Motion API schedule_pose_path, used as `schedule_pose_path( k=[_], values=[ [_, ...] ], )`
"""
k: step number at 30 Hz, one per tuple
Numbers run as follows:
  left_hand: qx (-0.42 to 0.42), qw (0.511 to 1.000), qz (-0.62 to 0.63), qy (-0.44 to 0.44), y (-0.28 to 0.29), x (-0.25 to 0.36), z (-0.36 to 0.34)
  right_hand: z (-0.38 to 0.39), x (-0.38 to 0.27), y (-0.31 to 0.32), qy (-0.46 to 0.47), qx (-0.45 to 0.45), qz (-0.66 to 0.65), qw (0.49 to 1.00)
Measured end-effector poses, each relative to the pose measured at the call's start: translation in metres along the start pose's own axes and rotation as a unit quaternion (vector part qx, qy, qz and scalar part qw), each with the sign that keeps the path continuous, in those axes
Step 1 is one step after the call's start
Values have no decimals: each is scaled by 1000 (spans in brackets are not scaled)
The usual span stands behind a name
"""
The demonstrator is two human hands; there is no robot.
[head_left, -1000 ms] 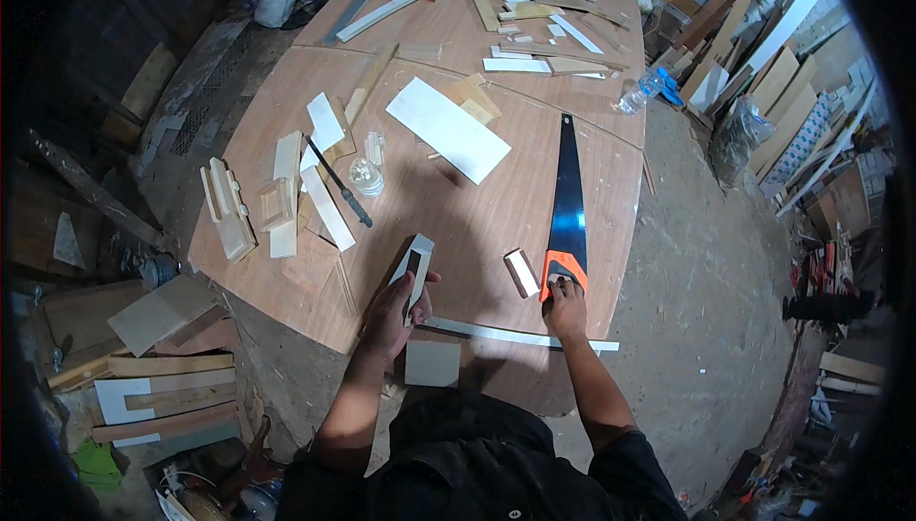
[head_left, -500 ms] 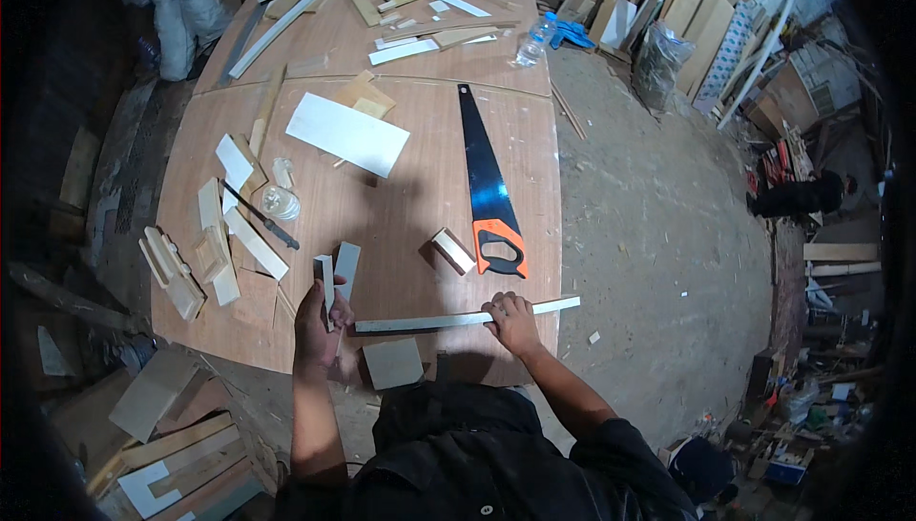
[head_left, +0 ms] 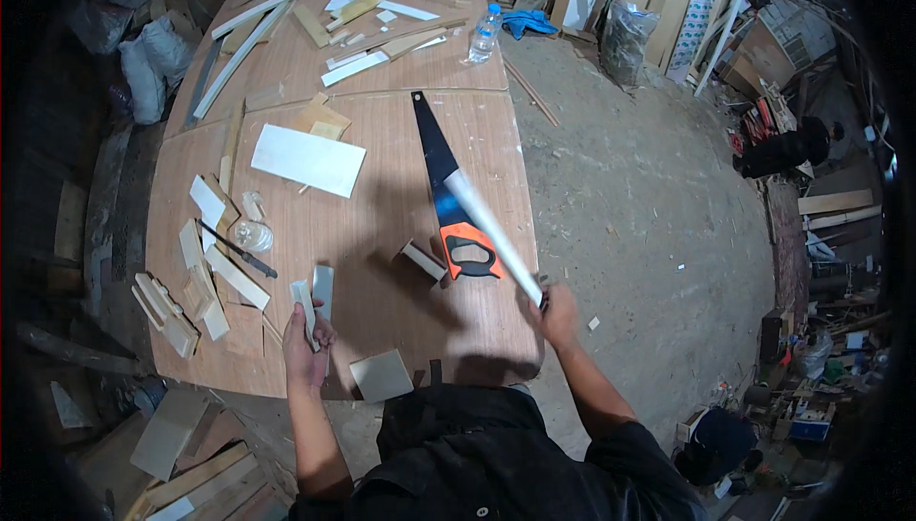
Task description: The person sands small wooden pieces with a sanding block, fits them together by hand, and applies glue to the wood using an applicator stick.
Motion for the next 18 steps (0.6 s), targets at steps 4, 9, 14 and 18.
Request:
schedule_pose_path(
  k=[4,9,14,18],
  values=[
    [27,999,19,-18,10,7,0,-38,38,-30,-190,-36,-18,981],
    [43,997,-16,-60,56,29,17,-81,22,-57,-193,-35,-30,980],
    [170,980,16,-101,142,42,63,-107,1,-85,-167,-92,37,981],
    [262,957,-68,-105,196,30,82,-117,-8,-87,-137,-79,46,986]
  ],
)
Point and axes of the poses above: each hand's wrist, its own z-axis away from the middle knuckle, its own y-axis out of the back of the hand, x = y × z, the point moved 10 cm from there along -z, towards the middle knuckle, and after that the axes turned 15 degrees about z, right-handed, at the moved point
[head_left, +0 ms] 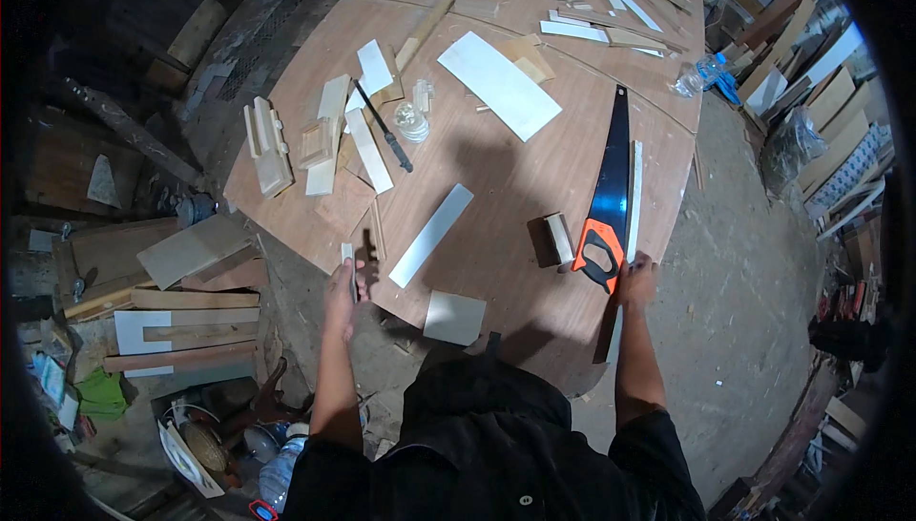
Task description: The person sands small wooden pieces with a sanding block, fits them together by hand, and applies glue to the wood using an applicator stick.
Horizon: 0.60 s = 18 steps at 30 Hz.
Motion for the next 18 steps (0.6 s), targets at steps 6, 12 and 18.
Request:
schedule_pose_path(
  k=[6,12,18],
  values=[
    [-59,997,-51,4,-17,-23,-6,50,-133,37,277,54,-149,948],
    [-269,953,-120,-77,-139,-7,38,72,-198,2,303,16,150,941],
    [-363,921,-90,-108,-198,4,82,78,-179,90,246,-40,-371,895]
  ],
)
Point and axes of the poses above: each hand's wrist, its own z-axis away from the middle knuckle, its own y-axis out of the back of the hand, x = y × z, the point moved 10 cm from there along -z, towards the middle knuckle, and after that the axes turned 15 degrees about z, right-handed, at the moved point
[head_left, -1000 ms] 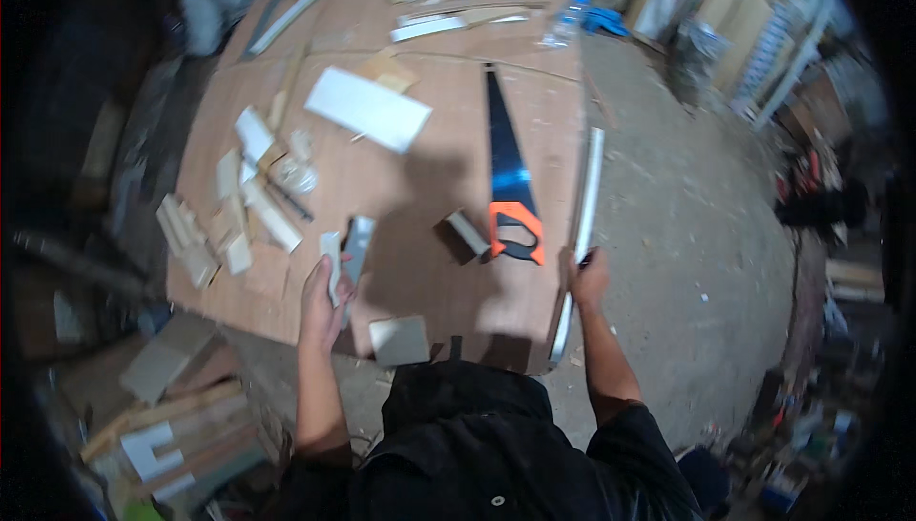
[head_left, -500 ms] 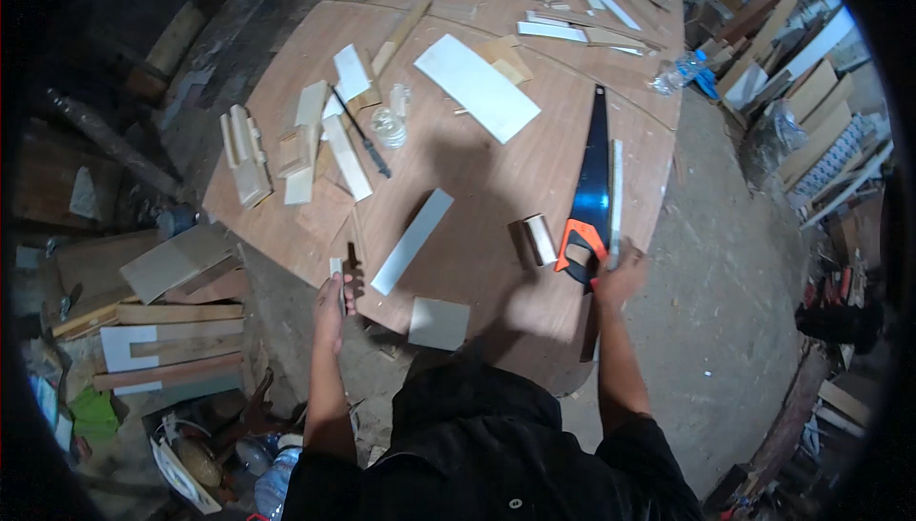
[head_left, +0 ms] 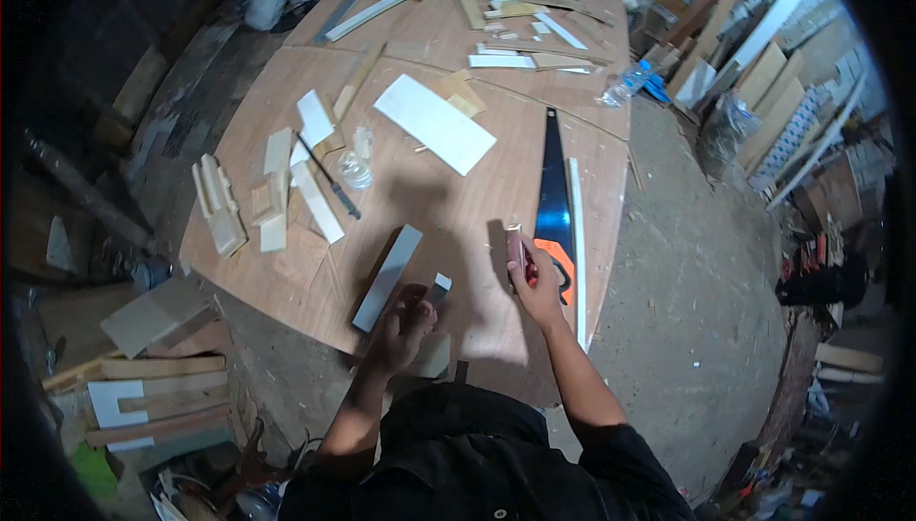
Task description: The person sands small wooden pieces with a sanding block, fits them together by hand, and applies glue to the wood using an applicator stick.
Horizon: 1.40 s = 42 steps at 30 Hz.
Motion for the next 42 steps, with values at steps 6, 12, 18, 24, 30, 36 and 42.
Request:
schedule_pose_path(
  k=[6,12,18,24,30,36,42],
  values=[
    [-207,970,93,86,-112,27,-1,45,-131,139,127,29,-58,990],
    [-370,908,-193,-41,-206,24,11,98,-159,215,177,121,148,965],
    [-356,888,111,268,-281,-20,53,166,-119,300,99,240,114,959],
    [-434,810,200,340,-351,-41,113,218,-52,360,-56,289,122,948],
    [-452,834,121,293,-410,-49,156,286,-65,383,58,270,191,942],
    [-509,776,200,315,-465,-49,209,361,-77,441,60,424,120,896],
    [-541,729,222,355,-494,-62,249,387,-31,466,9,442,237,865]
  ],
)
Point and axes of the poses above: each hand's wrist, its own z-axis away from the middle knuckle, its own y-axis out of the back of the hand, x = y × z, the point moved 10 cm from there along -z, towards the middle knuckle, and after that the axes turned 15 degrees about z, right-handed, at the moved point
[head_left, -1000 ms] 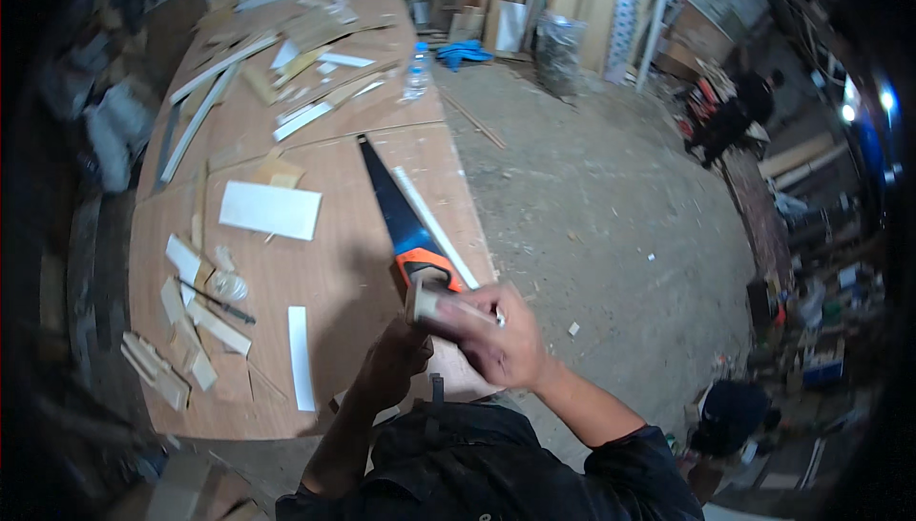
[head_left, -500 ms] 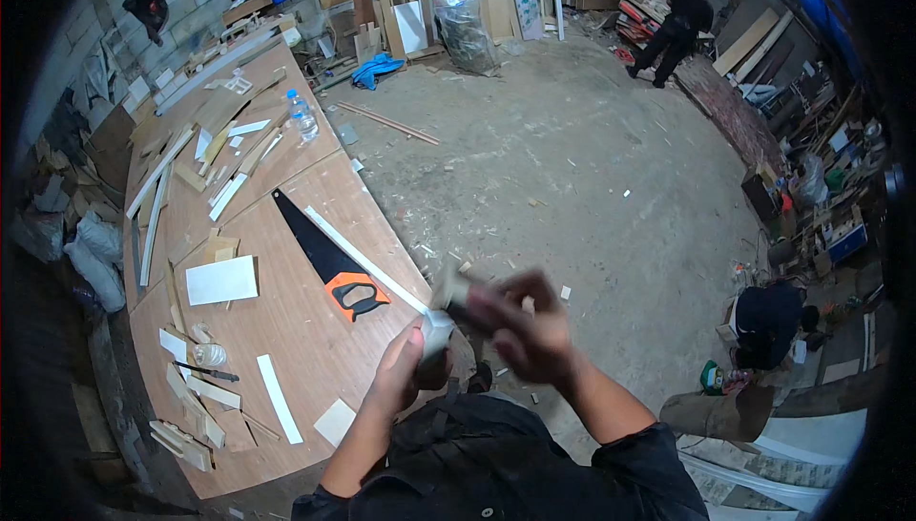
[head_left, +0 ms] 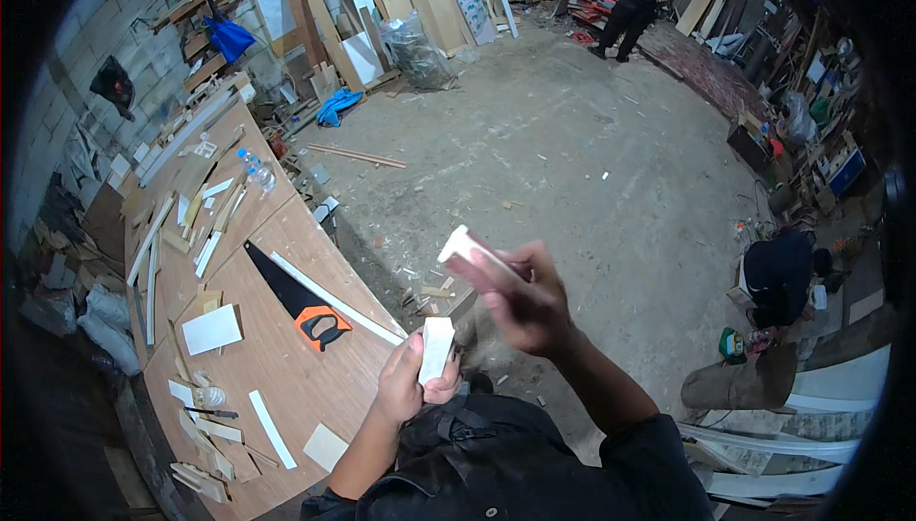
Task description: The person sands small wooden pieces with a sanding block, fits them together by hand, and applies glue to the wood using an applicator stick.
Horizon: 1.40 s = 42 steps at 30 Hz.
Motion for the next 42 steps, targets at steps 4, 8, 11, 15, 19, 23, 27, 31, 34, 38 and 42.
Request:
schedule_pose_path(
  k=[4,8,11,15,19,23,27,31,34,38,42],
  values=[
    [141,967,-204,-61,-5,10,-10,9,-36,26,72,-10,-31,997],
    [125,949,-268,-105,-11,10,-17,2,-3,12,20,-12,-3,1000],
    [145,912,-360,-134,-5,18,-11,7,-7,19,17,-2,-24,1000],
    [143,820,-504,-230,-13,32,-5,4,-17,11,27,-58,-76,995],
    [136,808,-523,-233,-17,35,2,-2,1,-1,-10,-70,-84,994],
    [134,767,-570,-263,-20,49,0,-5,-30,7,59,-61,-123,989],
    [106,769,-578,-252,-32,46,3,-9,-4,-13,18,-77,-83,993],
    [96,754,-588,-277,-32,52,3,-14,-30,13,69,-41,-134,988],
    [70,732,-621,-270,-27,51,7,-5,-40,2,94,-89,-94,987],
    [61,754,-589,-285,-42,48,11,-9,-8,-19,47,-118,-23,992],
    [141,811,-527,-212,-6,49,6,-10,-15,10,24,-48,-174,983]
  ],
)
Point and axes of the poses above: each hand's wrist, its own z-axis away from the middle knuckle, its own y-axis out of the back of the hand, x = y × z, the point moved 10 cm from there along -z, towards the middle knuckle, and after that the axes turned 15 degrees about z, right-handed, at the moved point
